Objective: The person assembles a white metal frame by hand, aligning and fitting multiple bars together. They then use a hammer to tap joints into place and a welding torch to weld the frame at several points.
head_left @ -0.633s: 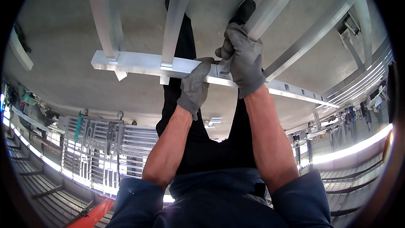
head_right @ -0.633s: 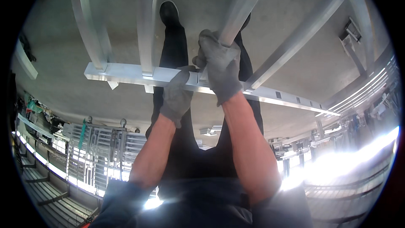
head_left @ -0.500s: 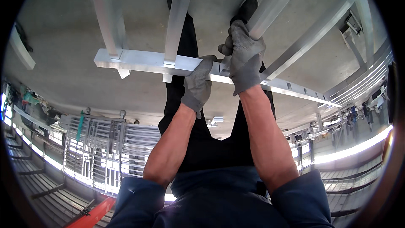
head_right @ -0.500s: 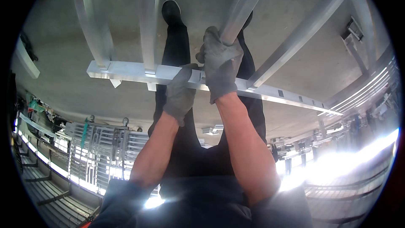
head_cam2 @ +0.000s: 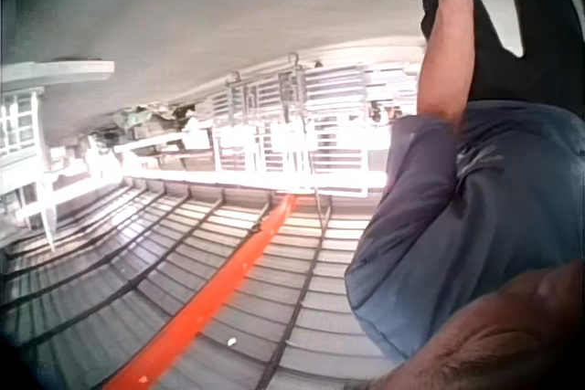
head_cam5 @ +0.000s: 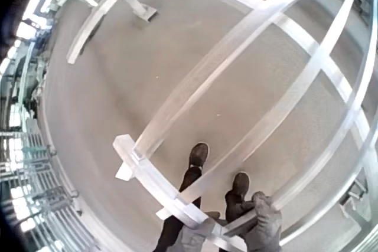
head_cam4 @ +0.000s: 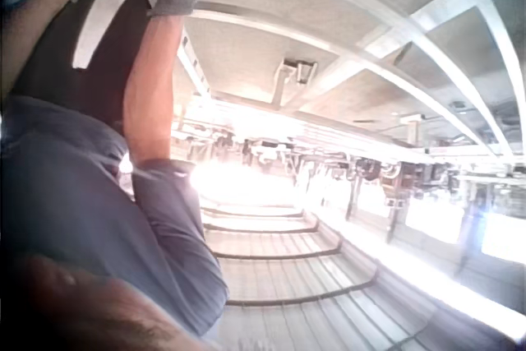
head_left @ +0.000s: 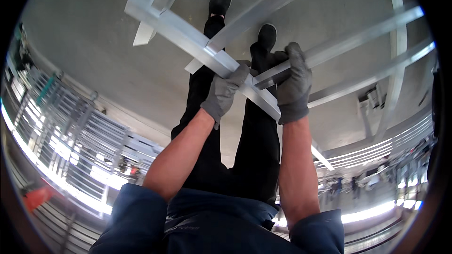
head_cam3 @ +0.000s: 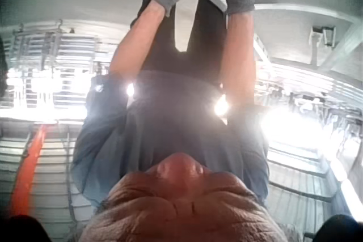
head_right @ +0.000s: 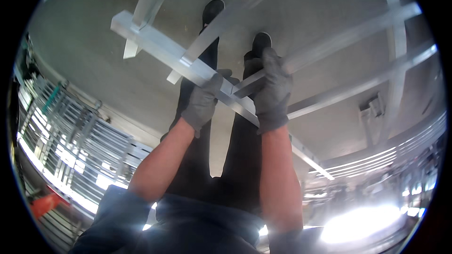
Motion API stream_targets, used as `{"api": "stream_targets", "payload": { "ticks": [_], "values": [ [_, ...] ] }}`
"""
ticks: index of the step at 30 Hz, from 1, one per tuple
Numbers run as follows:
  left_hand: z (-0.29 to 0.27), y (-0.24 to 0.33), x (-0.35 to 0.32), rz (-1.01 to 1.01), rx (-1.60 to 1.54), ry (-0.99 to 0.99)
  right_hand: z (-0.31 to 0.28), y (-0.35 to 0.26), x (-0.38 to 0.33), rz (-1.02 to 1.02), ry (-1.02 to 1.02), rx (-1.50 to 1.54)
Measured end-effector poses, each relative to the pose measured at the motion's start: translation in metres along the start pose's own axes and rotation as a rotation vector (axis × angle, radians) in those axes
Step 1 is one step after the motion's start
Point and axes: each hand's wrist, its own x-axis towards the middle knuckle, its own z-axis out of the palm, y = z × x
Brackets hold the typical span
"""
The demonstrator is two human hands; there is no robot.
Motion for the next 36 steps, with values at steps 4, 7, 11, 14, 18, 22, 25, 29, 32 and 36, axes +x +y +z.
{"api": "stream_targets", "payload": {
  "ticks": [4,7,11,14,18,22,25,29,32,36],
  "values": [
    [0.034,-0.067,-0.022,0.078,-0.204,-0.010,0.009,-0.012,0.004,-0.123,0.163,0.048],
    [0.059,-0.068,-0.039,0.010,-0.253,-0.026,0.008,-0.007,0.006,-0.060,0.148,0.147],
    [0.068,-0.076,-0.021,-0.034,-0.555,-0.057,0.010,0.004,0.016,-0.031,0.101,0.214],
    [0.067,-0.071,-0.013,-0.029,-0.421,-0.041,0.033,0.004,0.017,-0.147,0.274,0.103],
    [0.081,-0.068,-0.006,0.001,-0.562,-0.022,0.031,-0.008,0.023,-0.196,0.300,-0.049],
    [0.082,-0.065,-0.005,0.029,-0.513,0.011,0.009,-0.024,0.037,-0.156,0.224,-0.152],
    [0.084,-0.070,0.000,0.090,-0.444,0.051,0.001,-0.033,0.043,-0.112,0.148,-0.169],
    [0.100,-0.081,0.004,0.194,-0.471,0.143,0.006,-0.014,0.036,-0.164,0.081,-0.339],
    [0.109,-0.086,0.006,0.254,-0.417,0.185,-0.003,0.002,0.026,-0.384,0.030,-0.876],
    [0.089,-0.089,-0.001,0.181,-0.470,0.070,0.001,0.005,0.024,-0.199,0.016,-0.498]
  ]
}}
